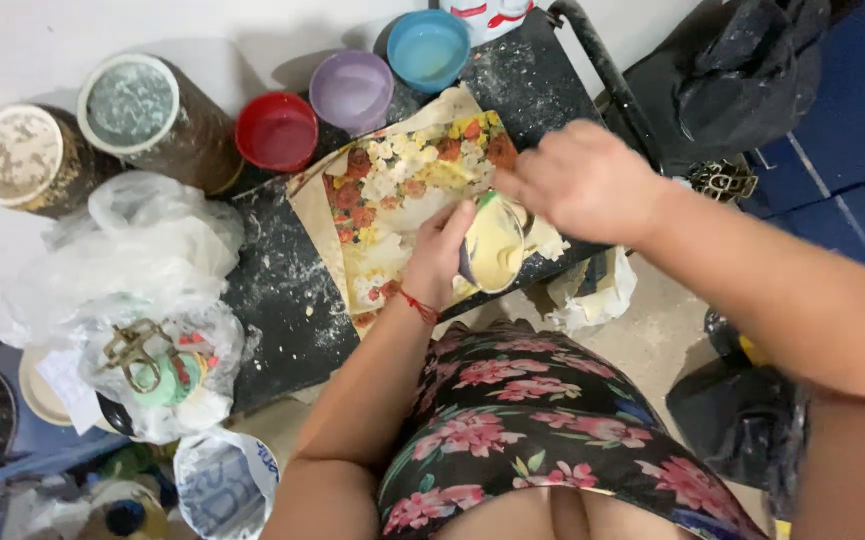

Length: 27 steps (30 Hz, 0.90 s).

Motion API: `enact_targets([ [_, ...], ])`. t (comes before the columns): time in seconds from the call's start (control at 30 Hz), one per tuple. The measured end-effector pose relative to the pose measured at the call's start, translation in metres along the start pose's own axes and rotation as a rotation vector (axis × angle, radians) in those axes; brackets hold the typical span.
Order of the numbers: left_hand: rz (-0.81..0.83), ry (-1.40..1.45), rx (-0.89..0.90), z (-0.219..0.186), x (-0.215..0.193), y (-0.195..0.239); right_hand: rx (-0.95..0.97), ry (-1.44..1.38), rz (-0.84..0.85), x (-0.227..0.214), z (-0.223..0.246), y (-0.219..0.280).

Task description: The person scoops a yellow paste from a small container into a larger bowl using a green spatula. They then add a white powder from a purple bowl and mix the ingredients together thoroughly with the spatula.

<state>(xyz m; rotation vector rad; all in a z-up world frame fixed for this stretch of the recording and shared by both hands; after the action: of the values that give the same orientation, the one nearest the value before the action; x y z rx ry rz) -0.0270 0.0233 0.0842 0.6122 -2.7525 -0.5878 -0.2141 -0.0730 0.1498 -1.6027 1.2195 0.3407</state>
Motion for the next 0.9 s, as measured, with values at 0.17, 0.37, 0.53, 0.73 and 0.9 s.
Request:
enact_targets([
  [0.17, 0.182, 0.336, 0.561, 0.029, -0.012, -0.033, 0.400, -0.151, 0.232, -0.011, 0.016, 0.017],
  [0.37, 0.471, 0.312, 0.187, 0.047, -0.005, -0.058, 0.015, 0.081, -0.076, -0.031, -0.017, 0.002],
  [0.53, 0.402, 0.306, 0.148, 0.012, 0.017, -0.045, -0.023, 0.118, 0.007, -0.034, -0.029, -0.005],
  [0.73, 0.231, 0.584, 0.395, 0.016, 0.010, -0.056, 0.309, 0.016, 0.108, -0.022, 0.036, 0.026],
  [0.9, 0.319, 0.611, 0.443, 0.012, 0.009, -0.058, 0.374, 0.047, 0.078, -0.017, 0.062, 0.029],
])
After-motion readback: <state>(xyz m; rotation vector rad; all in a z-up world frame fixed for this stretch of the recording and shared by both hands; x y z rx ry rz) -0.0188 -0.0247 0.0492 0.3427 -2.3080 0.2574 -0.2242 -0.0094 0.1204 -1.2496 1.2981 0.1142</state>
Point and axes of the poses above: each hand's wrist, its own y-axis away from the middle knuckle, its own x-axis out of the palm, z = x × y, the point moved 1 cm from there along -y, towards the middle knuckle, and after that the axes turned 12 degrees about -z, right-handed, at the moved point
